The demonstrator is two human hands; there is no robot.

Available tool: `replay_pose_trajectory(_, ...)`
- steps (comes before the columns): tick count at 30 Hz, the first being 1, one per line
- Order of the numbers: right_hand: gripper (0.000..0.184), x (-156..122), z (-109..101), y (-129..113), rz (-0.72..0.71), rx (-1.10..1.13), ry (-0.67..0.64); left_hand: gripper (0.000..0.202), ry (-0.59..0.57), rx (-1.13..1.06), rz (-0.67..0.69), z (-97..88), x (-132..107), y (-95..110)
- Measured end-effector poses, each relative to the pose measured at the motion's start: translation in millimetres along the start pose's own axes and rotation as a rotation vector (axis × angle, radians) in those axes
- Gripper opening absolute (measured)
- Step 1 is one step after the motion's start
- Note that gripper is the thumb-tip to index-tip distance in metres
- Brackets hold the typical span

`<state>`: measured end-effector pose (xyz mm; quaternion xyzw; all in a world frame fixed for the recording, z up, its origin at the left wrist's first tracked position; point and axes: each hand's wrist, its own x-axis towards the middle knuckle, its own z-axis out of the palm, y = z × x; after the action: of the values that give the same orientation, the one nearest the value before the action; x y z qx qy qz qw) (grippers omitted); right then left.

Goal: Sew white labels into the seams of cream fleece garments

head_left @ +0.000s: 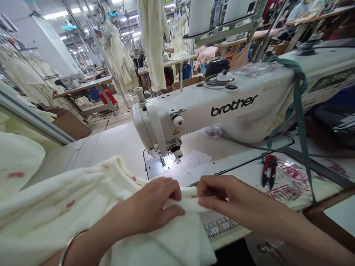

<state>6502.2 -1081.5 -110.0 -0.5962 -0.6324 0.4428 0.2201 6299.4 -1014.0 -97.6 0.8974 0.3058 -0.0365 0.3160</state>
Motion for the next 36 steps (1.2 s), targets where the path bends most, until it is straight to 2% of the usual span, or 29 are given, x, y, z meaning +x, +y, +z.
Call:
replay_pose_trajectory(2, 0.013, 0, -1, -1, 0.005, 0.026, -0.002, 0.016, -0.068, -0.091, -0.034, -6.5, -1, 0)
replay_pose_trajectory(3, 0.013, 3, 0, 1, 0.013, -0.011, 0.024, 0.018, -0.064, -0.094, -0.069, -7.9, 0, -2)
replay_pose_trajectory(6, 0.01, 16, 8, 9, 0.018, -0.154, 0.099, 0.022, 0.064, 0.0, -0.144, -1.4, 8, -9)
replay_pose_trajectory(9, 0.01, 26, 15, 17, -0.004, -0.22, 0.123, 0.028, 0.182, 0.114, -0.095, 13.9, 16, -17)
replay_pose_trajectory(13, 0.011, 26, 14, 18, -0.026, -0.212, 0.1, 0.013, 0.146, 0.188, -0.017, 24.8, 17, -18)
replay_pose_trajectory(17, 0.01, 24, 5, 13, -0.053, -0.142, 0.037, 0.012, 0.107, 0.033, -0.047, 18.6, 12, -18)
replay_pose_trajectory(21, 0.015, 27, -3, 10, -0.08, 0.094, -0.055, 0.017, 0.107, -0.207, -0.106, 9.4, 8, -21)
replay_pose_trajectory(25, 0.015, 30, -5, 7, -0.084, 0.245, -0.151, 0.026, 0.13, -0.289, -0.089, 7.7, 6, -22)
replay_pose_trajectory(32, 0.011, 30, 1, 9, -0.066, 0.193, -0.041, 0.031, 0.112, -0.226, -0.091, 11.4, 8, -17)
replay_pose_trajectory(36, 0.009, 27, 0, 9, -0.09, 0.147, -0.001, 0.024, 0.169, -0.259, -0.132, 14.9, 9, -12)
